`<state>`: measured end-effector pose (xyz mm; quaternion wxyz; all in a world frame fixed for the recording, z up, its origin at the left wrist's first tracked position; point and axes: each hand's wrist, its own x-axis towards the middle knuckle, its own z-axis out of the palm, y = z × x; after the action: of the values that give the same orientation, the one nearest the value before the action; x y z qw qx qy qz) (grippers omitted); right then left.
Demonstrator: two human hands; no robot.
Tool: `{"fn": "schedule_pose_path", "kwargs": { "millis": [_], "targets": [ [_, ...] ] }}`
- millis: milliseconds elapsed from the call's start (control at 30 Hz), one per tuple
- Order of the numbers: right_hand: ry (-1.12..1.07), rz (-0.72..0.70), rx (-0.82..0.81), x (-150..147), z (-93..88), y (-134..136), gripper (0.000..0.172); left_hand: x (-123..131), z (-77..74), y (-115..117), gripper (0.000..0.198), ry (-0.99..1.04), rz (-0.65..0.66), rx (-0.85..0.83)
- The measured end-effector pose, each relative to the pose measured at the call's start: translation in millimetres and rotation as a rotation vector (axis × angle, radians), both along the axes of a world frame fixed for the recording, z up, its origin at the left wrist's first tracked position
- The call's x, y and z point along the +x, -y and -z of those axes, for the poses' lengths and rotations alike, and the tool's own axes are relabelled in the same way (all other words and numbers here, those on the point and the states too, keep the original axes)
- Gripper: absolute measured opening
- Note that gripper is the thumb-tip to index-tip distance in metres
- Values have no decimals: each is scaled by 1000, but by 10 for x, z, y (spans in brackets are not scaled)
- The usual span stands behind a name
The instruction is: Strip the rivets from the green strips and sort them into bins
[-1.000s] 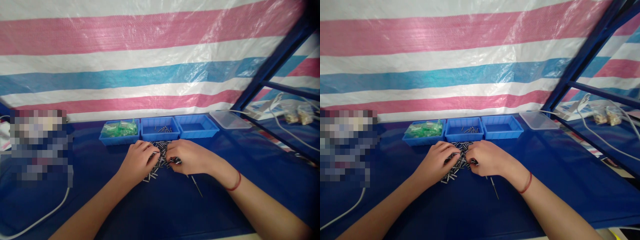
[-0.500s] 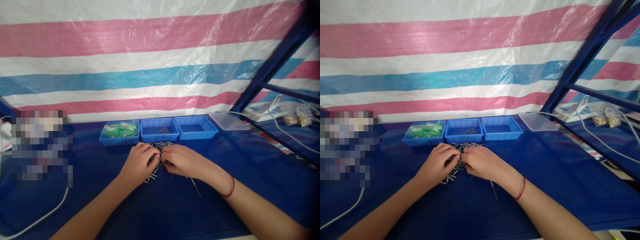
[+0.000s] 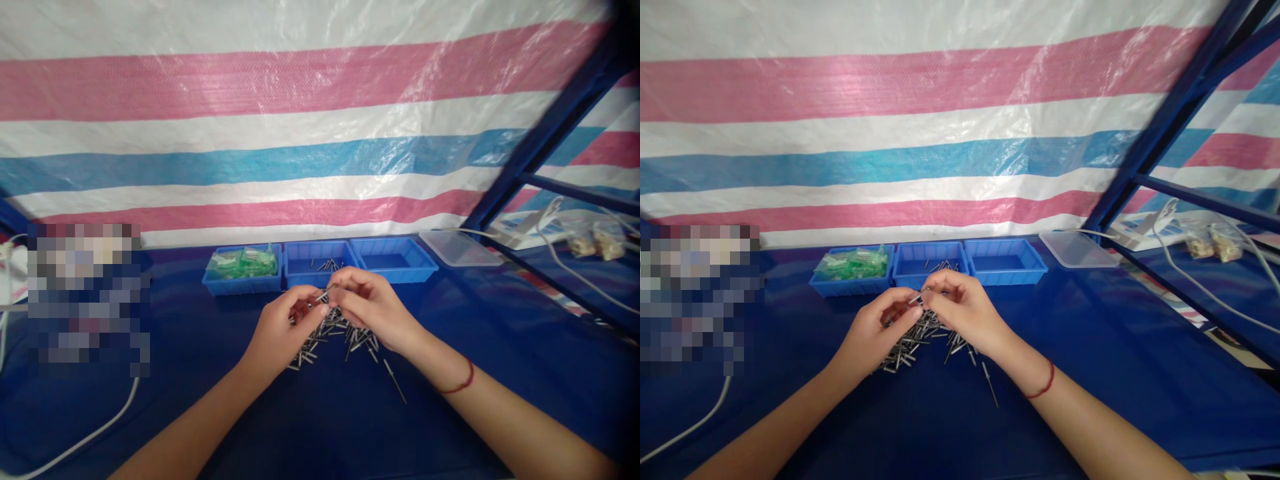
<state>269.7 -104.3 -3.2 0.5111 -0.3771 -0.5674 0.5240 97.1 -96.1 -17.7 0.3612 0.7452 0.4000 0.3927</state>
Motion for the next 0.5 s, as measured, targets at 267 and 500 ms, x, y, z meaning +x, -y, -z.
{"fn": "schedule_pose_path", "kwargs": {
  "millis": [267, 500],
  "targets": [
    [-32, -19, -63, -103, 39, 54, 19, 12, -108, 22, 14, 227, -138, -42],
    [-18, -59, -164, -112, -15, 87, 29, 16, -134, 28, 14, 236, -124, -31]
  ]
}}
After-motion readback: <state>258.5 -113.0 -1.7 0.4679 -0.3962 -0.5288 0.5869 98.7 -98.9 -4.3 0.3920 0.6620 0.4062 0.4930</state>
